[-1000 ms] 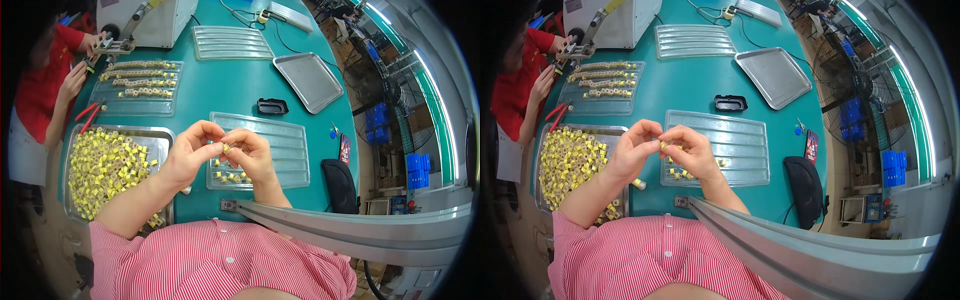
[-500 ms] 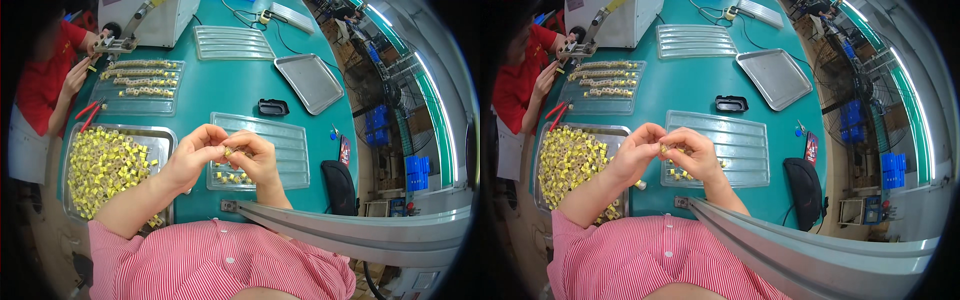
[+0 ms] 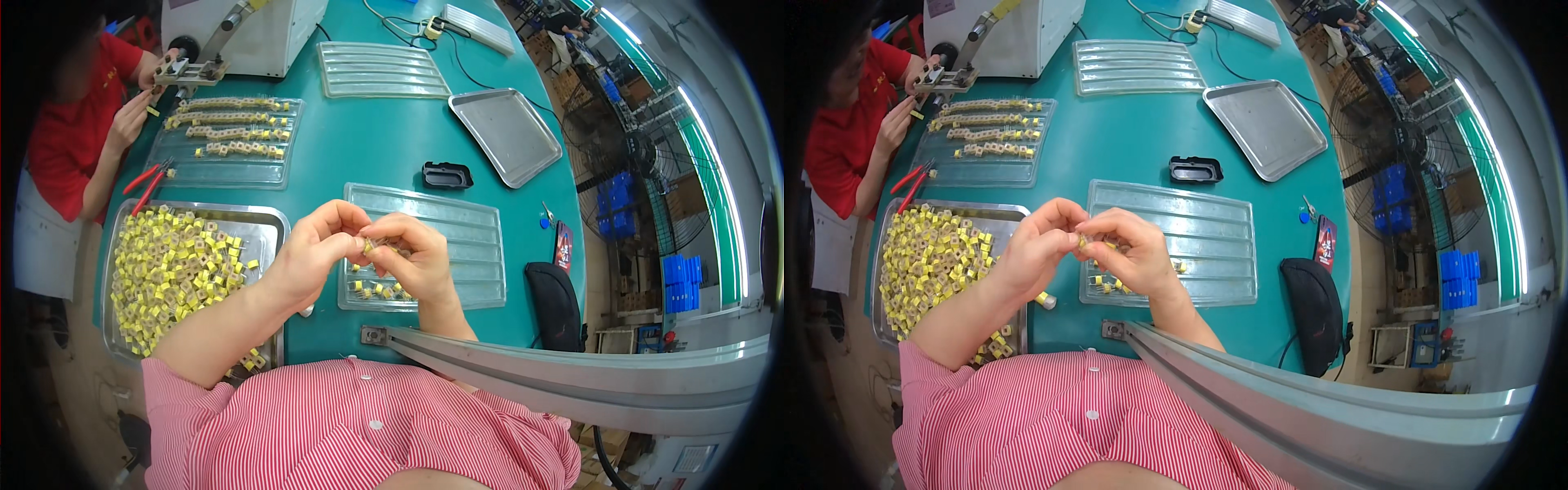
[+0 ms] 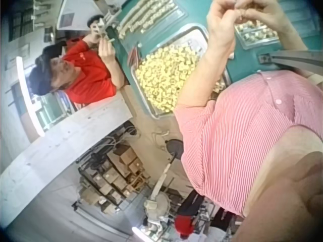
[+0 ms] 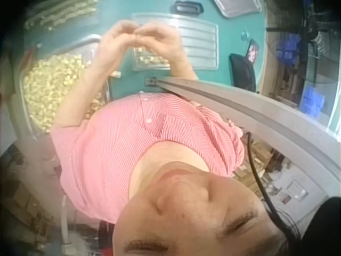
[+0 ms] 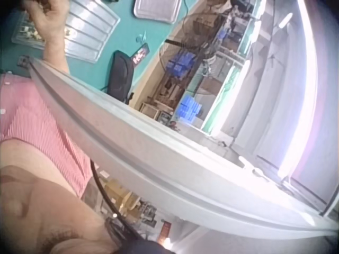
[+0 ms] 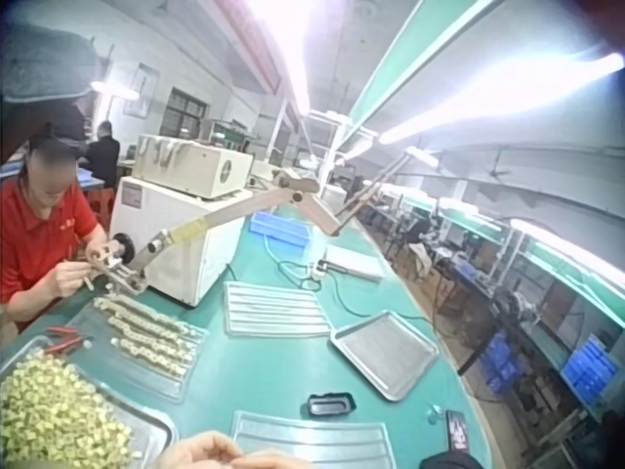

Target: Inspecting and manually assembling small yellow electronic components at a factory workbench.

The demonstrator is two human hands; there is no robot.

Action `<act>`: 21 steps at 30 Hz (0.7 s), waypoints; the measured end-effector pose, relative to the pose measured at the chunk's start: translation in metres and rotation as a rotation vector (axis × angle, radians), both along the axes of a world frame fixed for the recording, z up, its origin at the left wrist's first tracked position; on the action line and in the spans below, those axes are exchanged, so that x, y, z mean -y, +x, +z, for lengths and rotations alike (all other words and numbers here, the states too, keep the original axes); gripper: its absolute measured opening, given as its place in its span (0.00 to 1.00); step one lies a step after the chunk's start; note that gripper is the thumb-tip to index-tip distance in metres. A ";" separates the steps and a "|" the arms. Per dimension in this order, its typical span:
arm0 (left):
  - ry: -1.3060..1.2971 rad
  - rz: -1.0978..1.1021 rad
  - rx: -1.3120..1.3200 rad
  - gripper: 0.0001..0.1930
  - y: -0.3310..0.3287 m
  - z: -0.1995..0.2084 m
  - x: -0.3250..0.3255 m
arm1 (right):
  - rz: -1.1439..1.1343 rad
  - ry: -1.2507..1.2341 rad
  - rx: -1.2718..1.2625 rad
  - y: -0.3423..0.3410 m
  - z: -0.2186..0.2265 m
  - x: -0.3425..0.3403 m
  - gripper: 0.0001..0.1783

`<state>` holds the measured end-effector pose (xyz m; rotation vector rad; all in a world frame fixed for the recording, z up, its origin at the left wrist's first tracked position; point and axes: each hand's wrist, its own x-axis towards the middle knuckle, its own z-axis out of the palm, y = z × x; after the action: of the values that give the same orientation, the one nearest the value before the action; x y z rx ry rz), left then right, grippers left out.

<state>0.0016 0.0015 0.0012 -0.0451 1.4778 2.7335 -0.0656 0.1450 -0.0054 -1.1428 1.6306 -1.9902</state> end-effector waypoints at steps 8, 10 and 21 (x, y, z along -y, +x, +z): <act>-1.303 0.481 -0.821 0.12 0.004 0.015 0.014 | 0.038 -0.015 0.377 -0.005 -0.002 -0.005 0.09; -1.319 0.544 -0.912 0.11 0.002 0.017 0.011 | 0.055 -0.037 0.389 -0.007 -0.003 -0.005 0.09; -1.521 0.552 -1.063 0.12 0.001 0.016 0.011 | 0.078 0.015 0.352 -0.006 -0.002 -0.006 0.08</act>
<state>0.0025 -0.0095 0.0170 1.1809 3.7293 0.8911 -0.0717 0.1505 -0.0073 -0.7815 1.3964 -1.9895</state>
